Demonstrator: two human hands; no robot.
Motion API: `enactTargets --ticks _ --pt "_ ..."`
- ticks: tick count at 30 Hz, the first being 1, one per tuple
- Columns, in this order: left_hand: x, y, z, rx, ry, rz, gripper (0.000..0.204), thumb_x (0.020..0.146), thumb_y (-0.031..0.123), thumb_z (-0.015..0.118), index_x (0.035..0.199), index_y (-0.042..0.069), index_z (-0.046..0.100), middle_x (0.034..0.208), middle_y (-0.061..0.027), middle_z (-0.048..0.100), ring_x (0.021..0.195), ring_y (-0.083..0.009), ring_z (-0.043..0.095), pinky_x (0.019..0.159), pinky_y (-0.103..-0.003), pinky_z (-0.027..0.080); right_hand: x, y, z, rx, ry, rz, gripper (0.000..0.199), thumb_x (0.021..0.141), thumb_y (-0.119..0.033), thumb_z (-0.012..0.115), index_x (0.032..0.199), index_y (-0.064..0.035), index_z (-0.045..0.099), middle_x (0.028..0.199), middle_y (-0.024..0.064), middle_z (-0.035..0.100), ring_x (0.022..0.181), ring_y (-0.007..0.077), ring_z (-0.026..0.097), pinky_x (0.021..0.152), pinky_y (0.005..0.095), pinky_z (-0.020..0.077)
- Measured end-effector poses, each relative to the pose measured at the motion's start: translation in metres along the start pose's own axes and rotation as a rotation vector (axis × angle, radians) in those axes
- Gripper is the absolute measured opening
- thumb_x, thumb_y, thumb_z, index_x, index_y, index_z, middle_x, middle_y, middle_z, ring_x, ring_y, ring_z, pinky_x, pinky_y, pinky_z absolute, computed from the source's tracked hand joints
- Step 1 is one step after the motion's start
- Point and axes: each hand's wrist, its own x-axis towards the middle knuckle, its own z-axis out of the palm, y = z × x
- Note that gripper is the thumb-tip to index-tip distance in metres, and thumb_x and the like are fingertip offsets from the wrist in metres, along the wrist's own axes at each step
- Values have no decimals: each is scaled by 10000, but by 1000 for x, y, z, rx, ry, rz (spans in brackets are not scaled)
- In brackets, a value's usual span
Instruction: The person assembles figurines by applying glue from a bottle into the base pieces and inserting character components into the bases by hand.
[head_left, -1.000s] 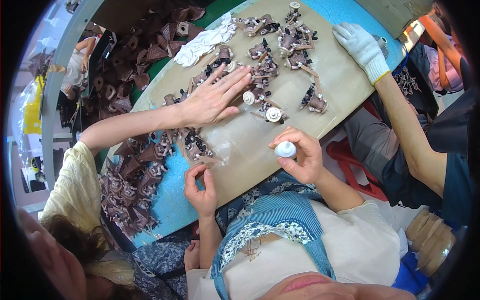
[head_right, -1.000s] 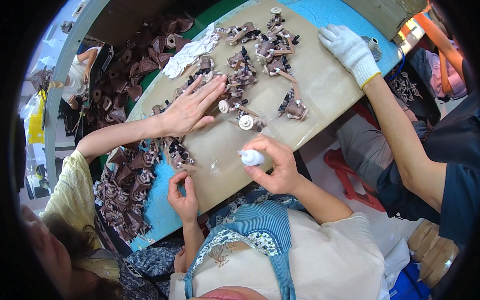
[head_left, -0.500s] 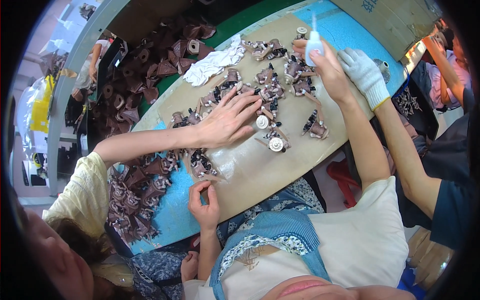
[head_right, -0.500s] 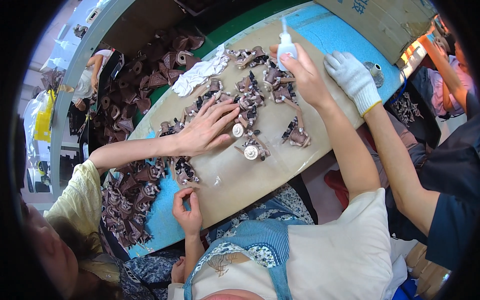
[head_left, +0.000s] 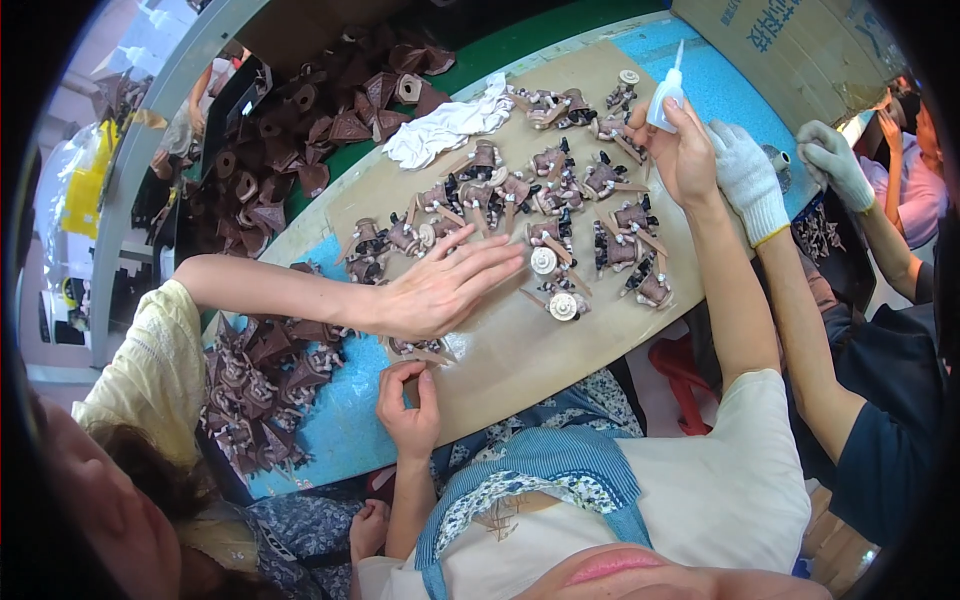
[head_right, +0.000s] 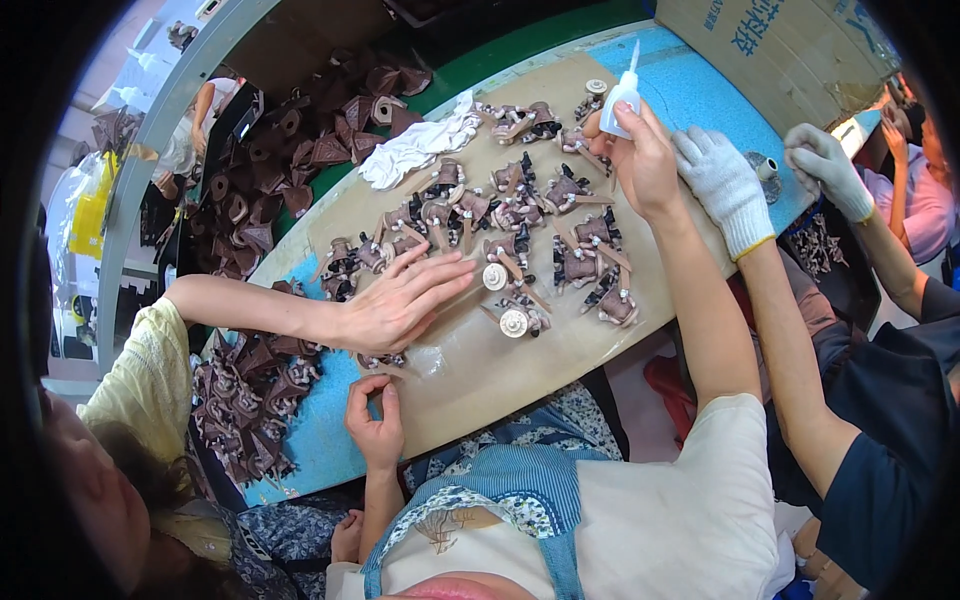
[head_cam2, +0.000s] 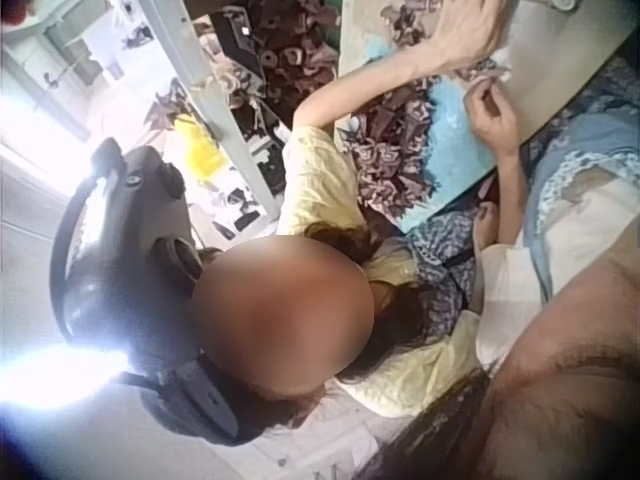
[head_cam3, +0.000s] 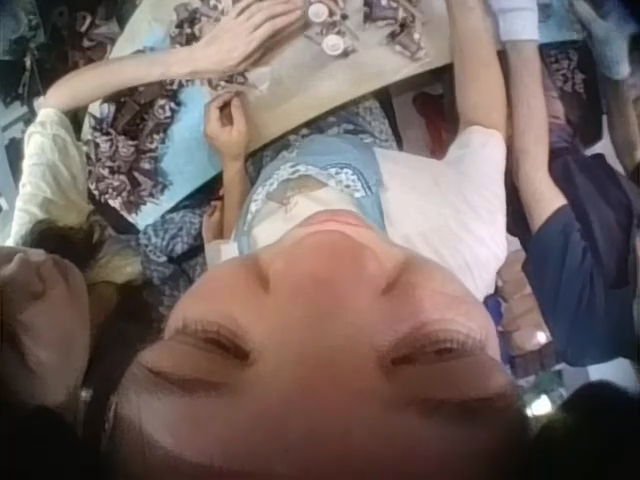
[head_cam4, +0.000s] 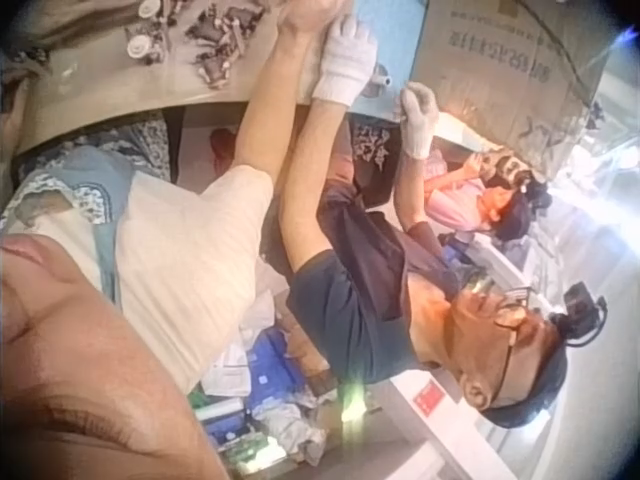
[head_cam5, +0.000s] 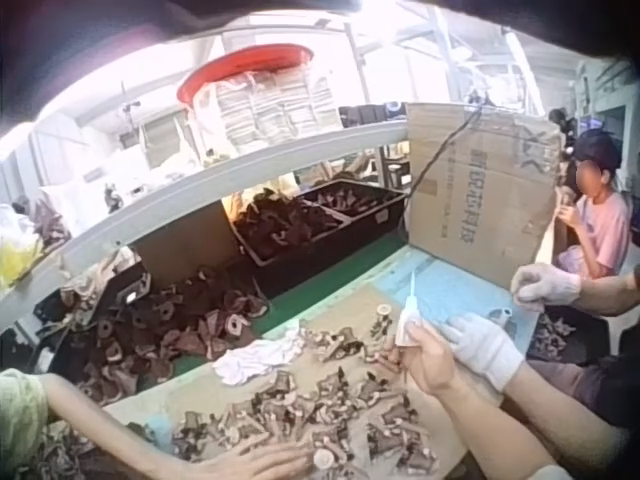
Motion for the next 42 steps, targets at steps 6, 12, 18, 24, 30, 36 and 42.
enactTargets --ticks 6,12,18,24,30,36,42 --pt "45 -15 25 -28 -176 203 332 889 158 573 1184 19 512 1198 -109 510 1150 -249 436 968 -406 354 1 1 -13 -69 100 66 242 993 -248 422 1049 -34 521 885 92 607 740 126 529 731 286 429" --pt "68 -13 4 51 -304 367 399 892 190 563 1249 29 486 1274 -119 480 1234 -278 399 1021 -446 325 3 2 18 -257 71 203 258 977 -300 463 1042 -60 533 860 68 624 721 119 534 720 277 430" --pt "106 -18 9 70 -459 568 466 894 222 553 1313 39 459 1350 -130 450 1318 -307 362 1074 -486 296 2 13 19 -311 48 251 260 972 -307 470 1022 -62 539 840 71 635 725 129 568 711 277 448" --pt "125 -13 37 346 -511 645 524 935 365 485 1393 120 419 1429 -53 418 1395 -283 276 1113 -617 154 0 11 18 -252 -8 140 260 967 -253 451 1026 -12 529 847 107 630 742 153 573 726 298 458" --pt "29 -16 19 201 -255 231 366 871 226 548 1203 80 496 1218 -81 504 1181 -284 400 976 -514 278 -37 -28 43 -227 -174 -62 294 963 -235 426 1038 37 508 848 146 625 782 188 572 749 302 443" --pt "-142 6 -36 5 385 -461 106 794 14 645 898 19 620 884 -124 641 830 -282 615 754 -341 491 -103 -45 113 -116 -449 92 375 919 -345 480 1049 7 465 826 212 609 762 246 562 786 361 422" --pt "-139 12 -36 13 386 -489 95 814 39 640 905 21 622 884 -118 641 837 -281 617 755 -342 490 -159 -7 147 -89 -613 311 463 880 -388 534 1064 37 521 877 113 635 823 183 582 785 292 447"
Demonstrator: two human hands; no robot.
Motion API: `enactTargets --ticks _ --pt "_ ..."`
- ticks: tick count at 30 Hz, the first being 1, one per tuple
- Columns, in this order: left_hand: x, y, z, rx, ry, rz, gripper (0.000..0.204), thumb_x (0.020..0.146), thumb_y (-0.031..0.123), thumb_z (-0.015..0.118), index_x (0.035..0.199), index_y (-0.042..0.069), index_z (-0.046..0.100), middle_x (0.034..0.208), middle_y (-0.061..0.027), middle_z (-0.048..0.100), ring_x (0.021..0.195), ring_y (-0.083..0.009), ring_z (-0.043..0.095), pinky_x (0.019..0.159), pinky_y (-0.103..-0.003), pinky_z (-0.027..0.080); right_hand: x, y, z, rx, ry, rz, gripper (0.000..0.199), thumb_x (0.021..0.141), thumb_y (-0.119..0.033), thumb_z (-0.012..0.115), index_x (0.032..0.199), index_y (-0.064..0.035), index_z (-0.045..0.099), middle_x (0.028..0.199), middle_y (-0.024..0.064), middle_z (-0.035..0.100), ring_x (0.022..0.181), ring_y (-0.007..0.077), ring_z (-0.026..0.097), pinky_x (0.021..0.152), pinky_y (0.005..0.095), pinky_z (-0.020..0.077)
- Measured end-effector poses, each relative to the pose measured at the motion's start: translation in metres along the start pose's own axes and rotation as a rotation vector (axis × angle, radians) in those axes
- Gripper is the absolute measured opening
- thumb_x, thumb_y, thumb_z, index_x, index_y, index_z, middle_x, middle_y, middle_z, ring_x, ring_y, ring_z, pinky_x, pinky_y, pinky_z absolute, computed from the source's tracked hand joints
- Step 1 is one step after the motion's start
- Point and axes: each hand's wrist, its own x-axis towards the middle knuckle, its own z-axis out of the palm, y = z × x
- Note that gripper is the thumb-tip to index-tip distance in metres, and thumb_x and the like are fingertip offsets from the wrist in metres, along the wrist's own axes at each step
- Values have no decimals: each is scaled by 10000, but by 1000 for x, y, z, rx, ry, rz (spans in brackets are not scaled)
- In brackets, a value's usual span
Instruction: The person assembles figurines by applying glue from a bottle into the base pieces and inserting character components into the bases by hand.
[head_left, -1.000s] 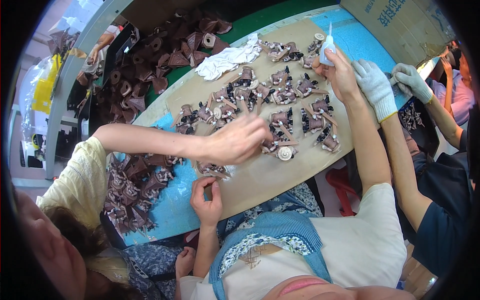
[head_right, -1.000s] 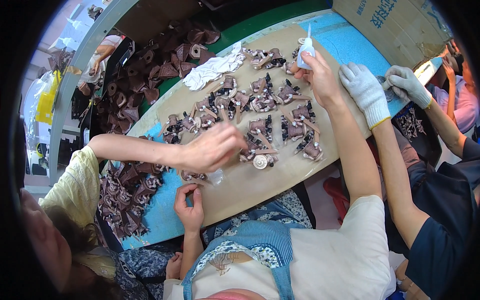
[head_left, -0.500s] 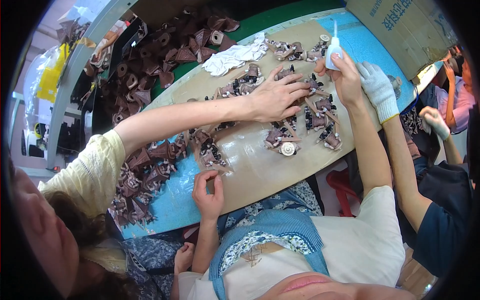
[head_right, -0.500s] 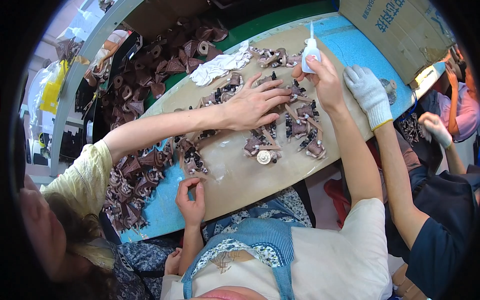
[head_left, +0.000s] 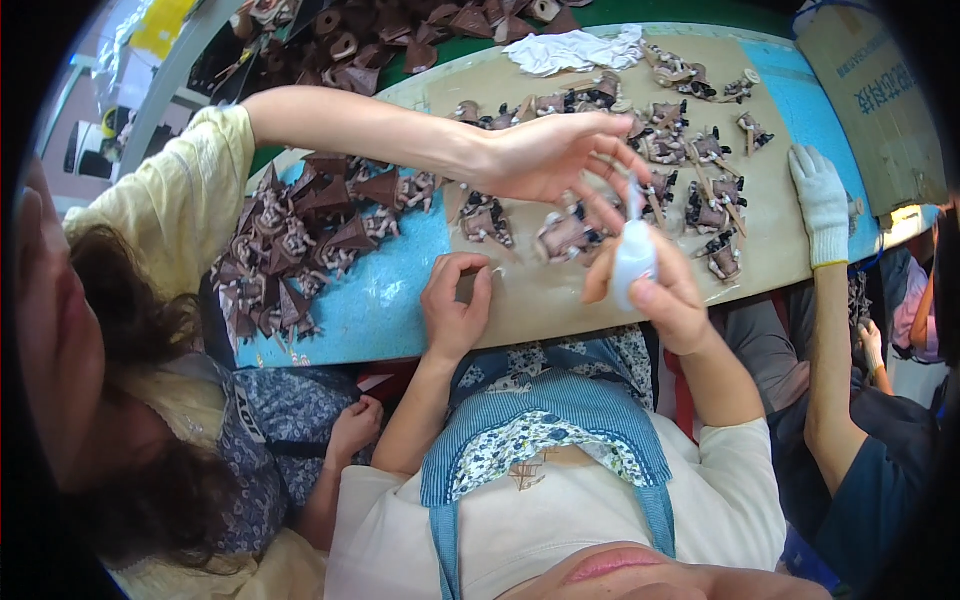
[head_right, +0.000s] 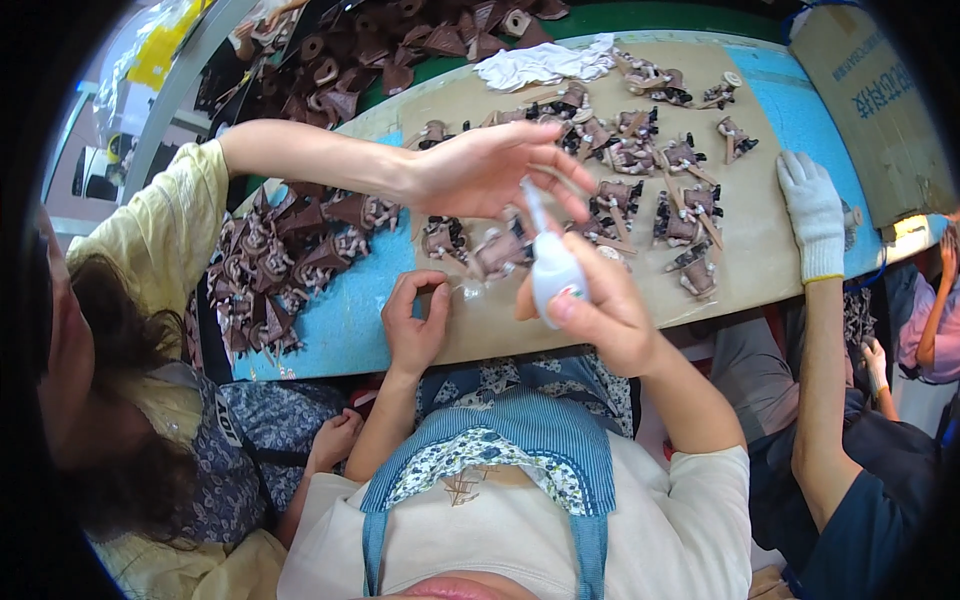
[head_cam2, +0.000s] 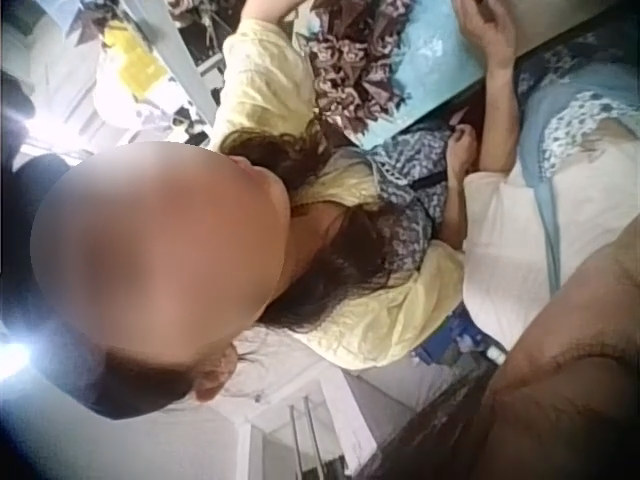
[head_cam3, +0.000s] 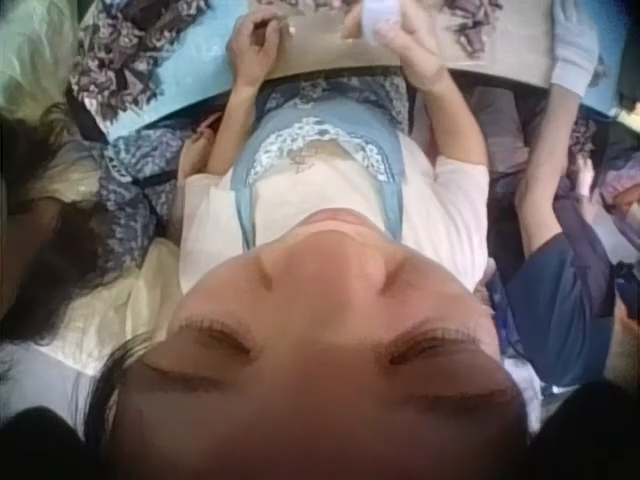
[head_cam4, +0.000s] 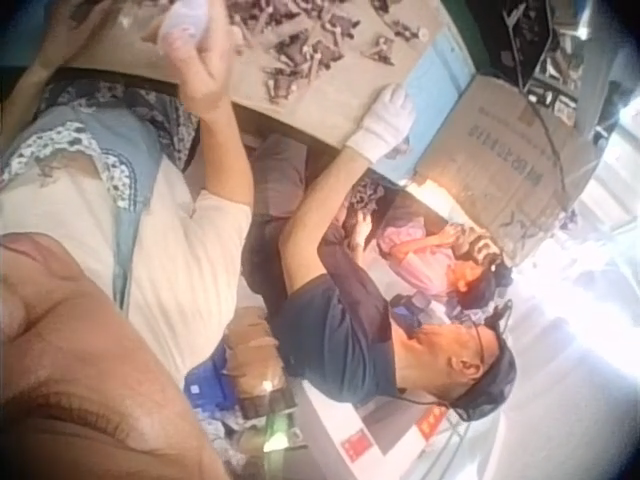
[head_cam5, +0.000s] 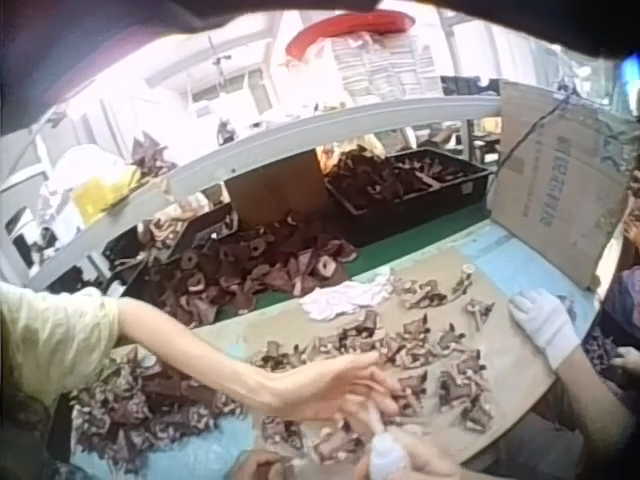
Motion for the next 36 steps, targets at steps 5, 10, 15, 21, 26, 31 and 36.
enactTargets --ticks 5,10,15,21,26,31,36 --pt "-6 -2 -3 -16 11 -5 91 818 40 636 905 16 624 884 -122 638 835 -279 619 749 -341 492 6 25 30 57 -27 -65 412 873 -401 534 1028 -24 478 814 175 629 798 251 591 959 453 372" --pt "-15 -4 -4 -69 50 -44 142 835 42 626 966 -6 601 929 -128 619 854 -253 616 772 -325 485 11 60 52 196 159 -368 409 912 -392 488 1025 0 459 861 172 630 837 239 577 990 436 355" --pt "-54 5 -12 -95 -15 169 595 765 252 757 1178 -45 448 1138 -199 500 1042 -298 523 915 -401 411 9 95 62 214 460 -484 340 901 -348 494 1055 -50 437 813 145 589 785 226 544 955 461 335" --pt "-76 1 -23 4 -113 121 754 618 360 875 1111 24 414 1105 -152 446 1029 -325 450 888 -445 383 5 98 52 143 490 -538 356 904 -375 506 1036 -52 434 793 129 579 756 210 527 915 435 343" --pt "-72 -4 -9 80 15 235 565 688 315 847 981 40 450 982 -102 472 920 -274 469 793 -409 400 -3 98 44 36 509 -587 355 913 -357 516 1039 -39 423 826 132 582 778 208 507 913 430 345" --pt "-82 -28 -6 -89 339 -17 272 804 53 715 883 26 457 800 -102 476 705 -218 482 675 -299 416 -12 94 38 -92 422 -515 326 925 -309 515 1055 -25 420 856 135 588 781 171 485 828 350 383" --pt "-62 -5 -19 -108 152 83 223 813 52 692 752 32 478 741 -112 523 672 -251 527 630 -325 443 -13 90 34 -129 391 -224 339 939 -281 519 1127 -15 424 924 124 580 829 164 495 835 320 390"
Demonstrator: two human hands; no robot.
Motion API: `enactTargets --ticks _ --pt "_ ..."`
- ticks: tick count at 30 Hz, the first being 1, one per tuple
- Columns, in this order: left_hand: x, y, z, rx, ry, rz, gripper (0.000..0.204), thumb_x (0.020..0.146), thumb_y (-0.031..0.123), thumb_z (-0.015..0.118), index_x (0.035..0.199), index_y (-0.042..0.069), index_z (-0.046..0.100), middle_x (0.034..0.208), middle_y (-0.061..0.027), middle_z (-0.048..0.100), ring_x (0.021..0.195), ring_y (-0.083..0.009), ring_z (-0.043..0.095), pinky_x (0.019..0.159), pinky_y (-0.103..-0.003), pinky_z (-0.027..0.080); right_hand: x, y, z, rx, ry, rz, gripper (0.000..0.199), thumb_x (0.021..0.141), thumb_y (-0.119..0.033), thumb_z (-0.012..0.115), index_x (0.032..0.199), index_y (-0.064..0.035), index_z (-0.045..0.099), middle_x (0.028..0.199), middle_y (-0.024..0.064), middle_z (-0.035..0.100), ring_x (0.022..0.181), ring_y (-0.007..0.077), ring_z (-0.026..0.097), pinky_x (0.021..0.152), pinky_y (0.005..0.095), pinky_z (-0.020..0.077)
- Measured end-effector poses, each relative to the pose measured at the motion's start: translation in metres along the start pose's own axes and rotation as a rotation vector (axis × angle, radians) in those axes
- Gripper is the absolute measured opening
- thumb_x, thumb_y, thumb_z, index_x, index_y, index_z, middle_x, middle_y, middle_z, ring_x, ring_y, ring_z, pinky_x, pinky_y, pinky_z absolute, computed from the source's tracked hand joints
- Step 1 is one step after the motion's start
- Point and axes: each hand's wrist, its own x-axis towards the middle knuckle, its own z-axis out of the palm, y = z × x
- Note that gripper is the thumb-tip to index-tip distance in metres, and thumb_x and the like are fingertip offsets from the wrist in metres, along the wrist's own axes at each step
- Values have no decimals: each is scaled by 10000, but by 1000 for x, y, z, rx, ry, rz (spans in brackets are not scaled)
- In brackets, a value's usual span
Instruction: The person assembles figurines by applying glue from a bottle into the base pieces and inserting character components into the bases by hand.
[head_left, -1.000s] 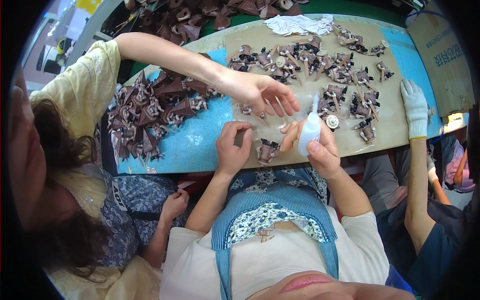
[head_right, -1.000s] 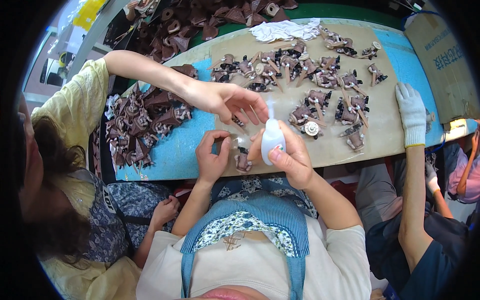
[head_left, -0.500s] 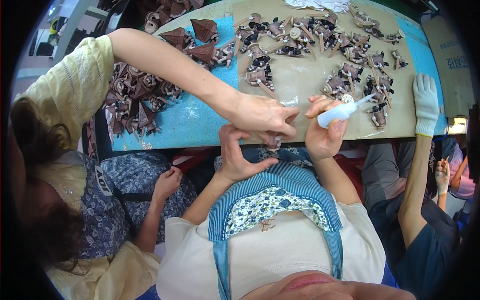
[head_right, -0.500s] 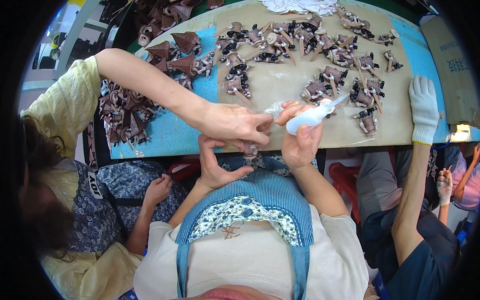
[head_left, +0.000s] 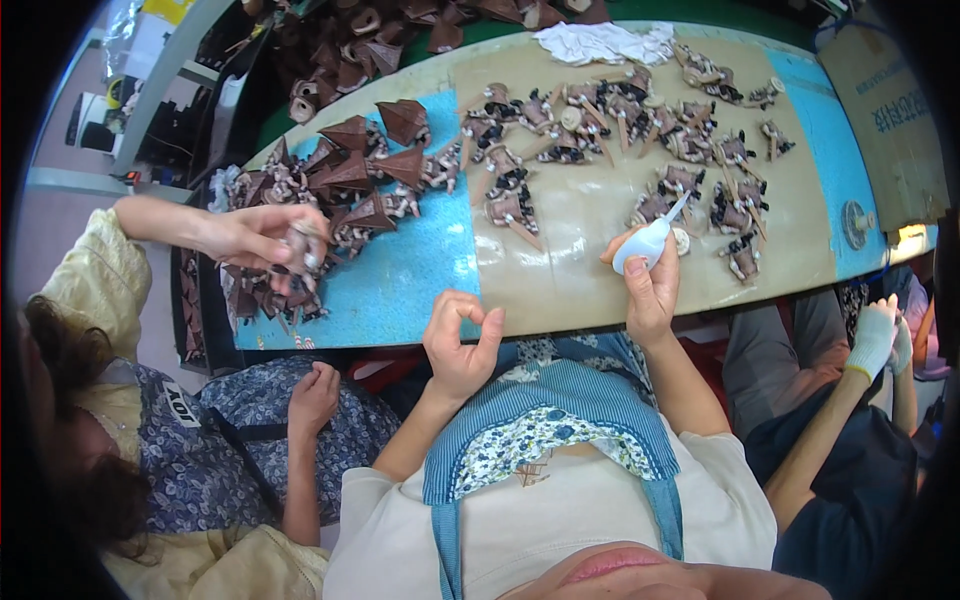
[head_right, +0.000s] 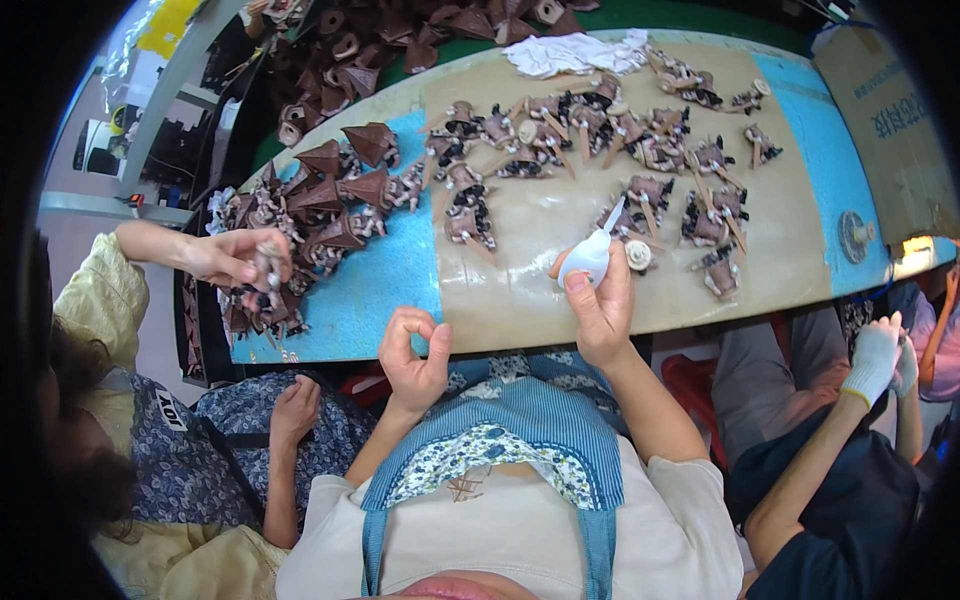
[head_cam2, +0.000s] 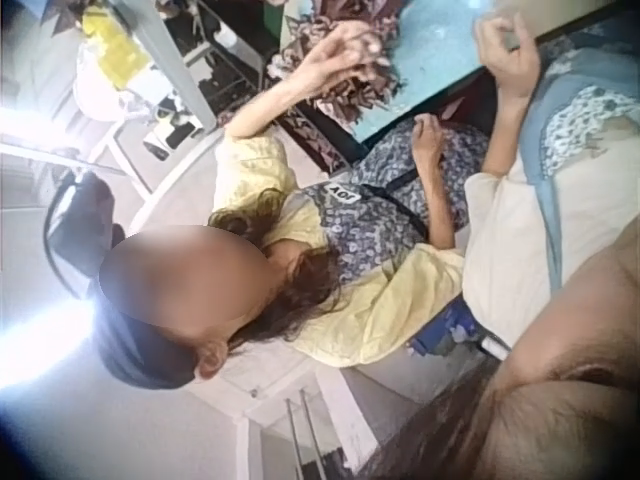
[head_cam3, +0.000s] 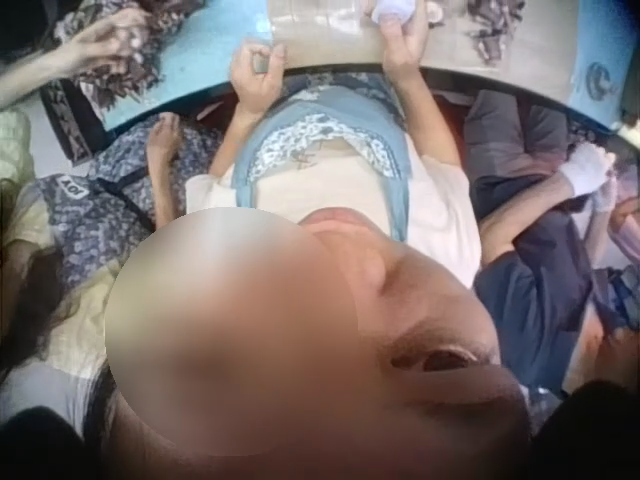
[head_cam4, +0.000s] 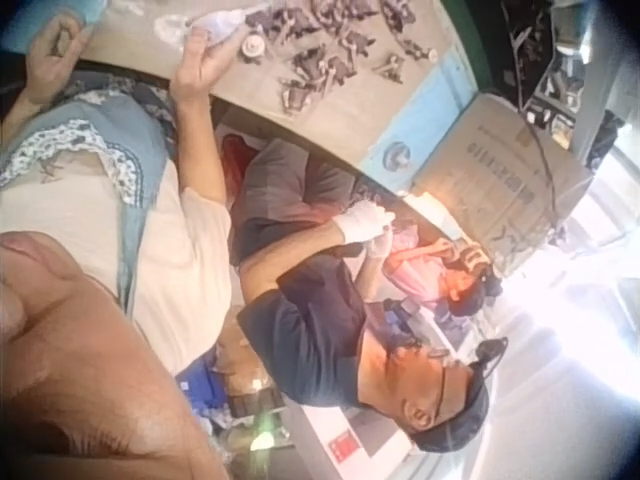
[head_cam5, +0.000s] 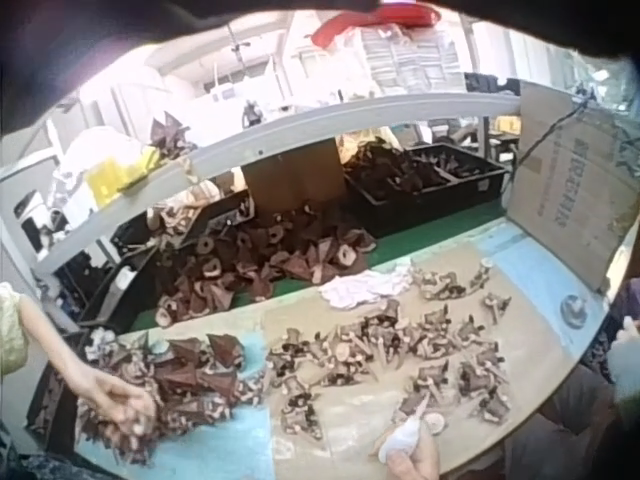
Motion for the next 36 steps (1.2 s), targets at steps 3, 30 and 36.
enactTargets --ticks 3,30,36 --pt "57 10 -1 42 15 165 150 818 55 676 830 2 536 786 -128 552 725 -271 561 667 -333 459 3 6 3 -41 -13 -46 294 943 -234 529 1105 -6 437 920 89 575 806 118 490 760 267 405" --pt "328 -25 9 336 -115 194 163 749 152 721 783 0 674 798 -167 693 767 -279 696 671 -380 548 11 14 7 -103 -81 -31 315 931 -221 515 1095 18 392 981 145 507 850 165 433 777 291 369" --pt "122 -22 -28 -640 -347 -428 115 901 116 634 925 8 601 762 -42 647 636 -114 635 566 -254 511 3 23 2 -127 -26 -120 323 949 -190 500 1162 30 397 986 128 523 849 161 447 800 286 377"
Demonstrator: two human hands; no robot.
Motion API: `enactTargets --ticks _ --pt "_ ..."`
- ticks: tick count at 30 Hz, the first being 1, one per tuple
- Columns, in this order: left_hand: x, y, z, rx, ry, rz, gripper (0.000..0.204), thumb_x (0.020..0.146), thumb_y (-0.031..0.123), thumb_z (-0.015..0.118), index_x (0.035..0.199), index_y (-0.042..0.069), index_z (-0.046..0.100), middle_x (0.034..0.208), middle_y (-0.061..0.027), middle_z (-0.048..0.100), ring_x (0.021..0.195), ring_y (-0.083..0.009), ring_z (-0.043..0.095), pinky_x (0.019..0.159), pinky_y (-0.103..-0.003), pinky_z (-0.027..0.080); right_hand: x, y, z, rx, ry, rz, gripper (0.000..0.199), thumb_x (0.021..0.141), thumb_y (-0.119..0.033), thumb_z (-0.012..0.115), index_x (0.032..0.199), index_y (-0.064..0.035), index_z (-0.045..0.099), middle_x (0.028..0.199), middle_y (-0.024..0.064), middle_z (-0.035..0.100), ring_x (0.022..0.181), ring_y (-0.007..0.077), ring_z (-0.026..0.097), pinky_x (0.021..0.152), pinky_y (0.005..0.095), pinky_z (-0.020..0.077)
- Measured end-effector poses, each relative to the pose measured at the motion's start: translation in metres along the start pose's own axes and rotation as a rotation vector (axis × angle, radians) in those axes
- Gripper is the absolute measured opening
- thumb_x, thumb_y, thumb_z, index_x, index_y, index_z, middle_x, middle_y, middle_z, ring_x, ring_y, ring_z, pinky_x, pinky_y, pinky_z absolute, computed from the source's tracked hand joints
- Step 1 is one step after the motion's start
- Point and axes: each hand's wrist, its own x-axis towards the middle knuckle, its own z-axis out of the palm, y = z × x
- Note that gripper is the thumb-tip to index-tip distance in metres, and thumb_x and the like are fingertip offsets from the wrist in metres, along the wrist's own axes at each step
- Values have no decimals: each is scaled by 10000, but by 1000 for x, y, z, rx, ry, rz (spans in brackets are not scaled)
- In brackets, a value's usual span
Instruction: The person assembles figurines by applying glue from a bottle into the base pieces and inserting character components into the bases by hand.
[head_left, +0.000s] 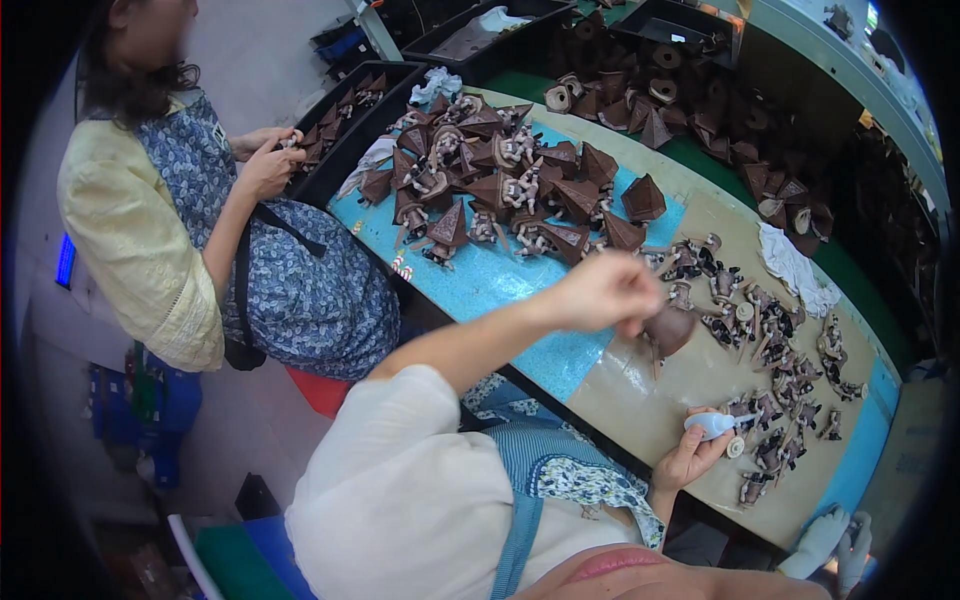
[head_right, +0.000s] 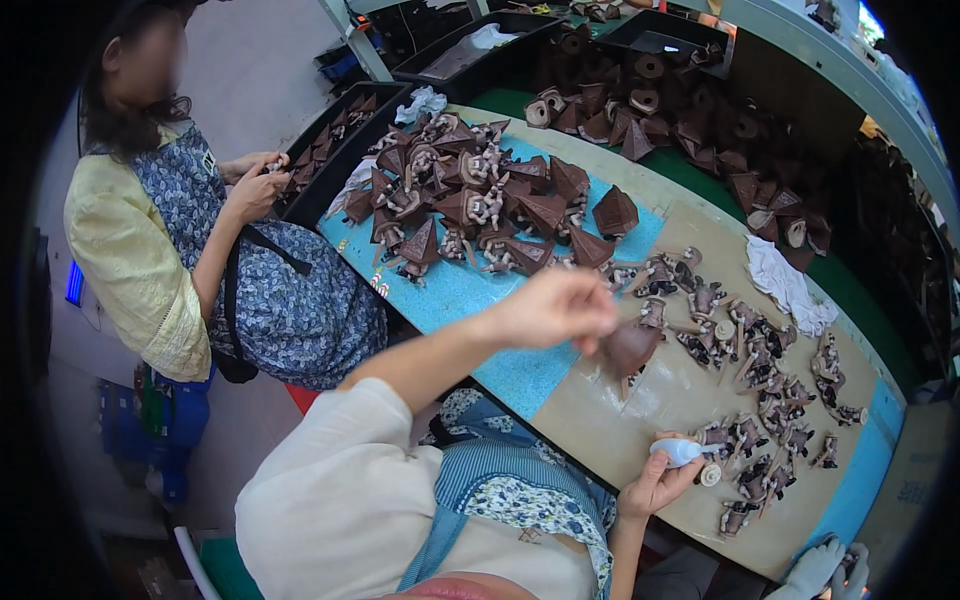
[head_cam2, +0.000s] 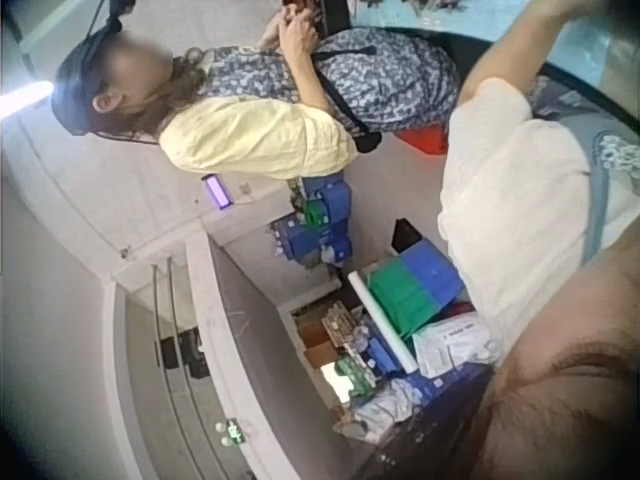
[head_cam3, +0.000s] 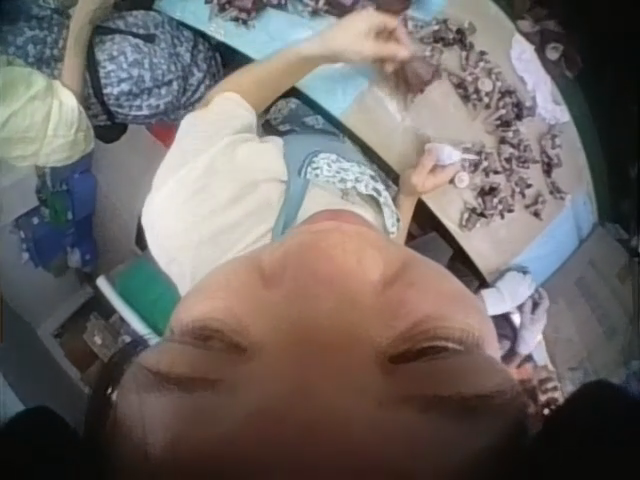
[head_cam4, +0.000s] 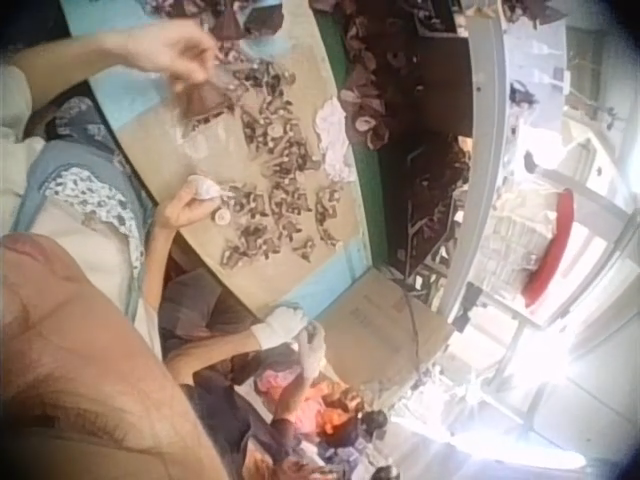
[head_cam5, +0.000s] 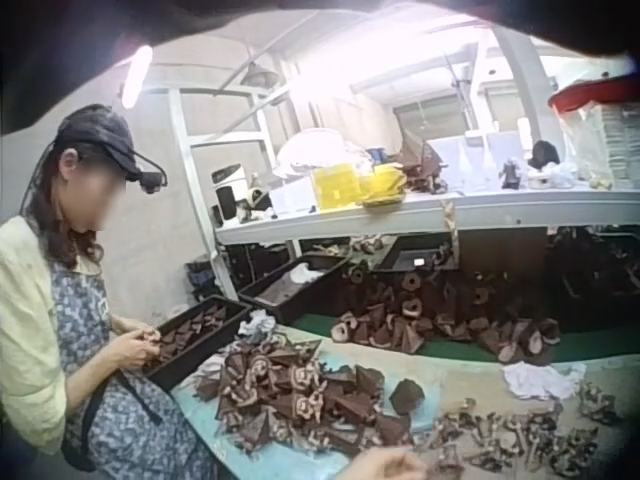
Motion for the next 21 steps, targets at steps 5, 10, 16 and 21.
enactTargets --ticks 5,10,16,21 --pt "-64 -64 6 261 191 -164 159 899 133 637 977 4 587 854 -75 636 692 -161 635 610 -297 512 -3 0 -4 -41 -26 86 425 970 -187 492 1306 35 357 998 103 550 870 133 468 807 266 380" --pt "-63 -46 21 895 308 212 294 893 257 595 1037 2 566 1050 -177 539 916 -356 547 793 -415 474 0 0 -2 -76 -67 75 419 973 -171 495 1318 24 358 1001 86 553 872 126 471 813 260 382" --pt "-65 -63 38 924 273 378 530 779 347 712 1116 -18 528 1068 -144 536 1026 -332 477 888 -414 396 -2 3 -3 -113 -52 81 405 980 -147 485 1324 27 362 1009 79 553 884 130 480 824 263 388" --pt "-65 -76 34 716 304 428 404 770 250 717 1026 7 520 982 -146 574 914 -320 540 837 -393 420 -4 8 -17 -200 -75 64 405 982 -138 461 1332 35 354 1074 116 551 933 157 493 855 278 396"
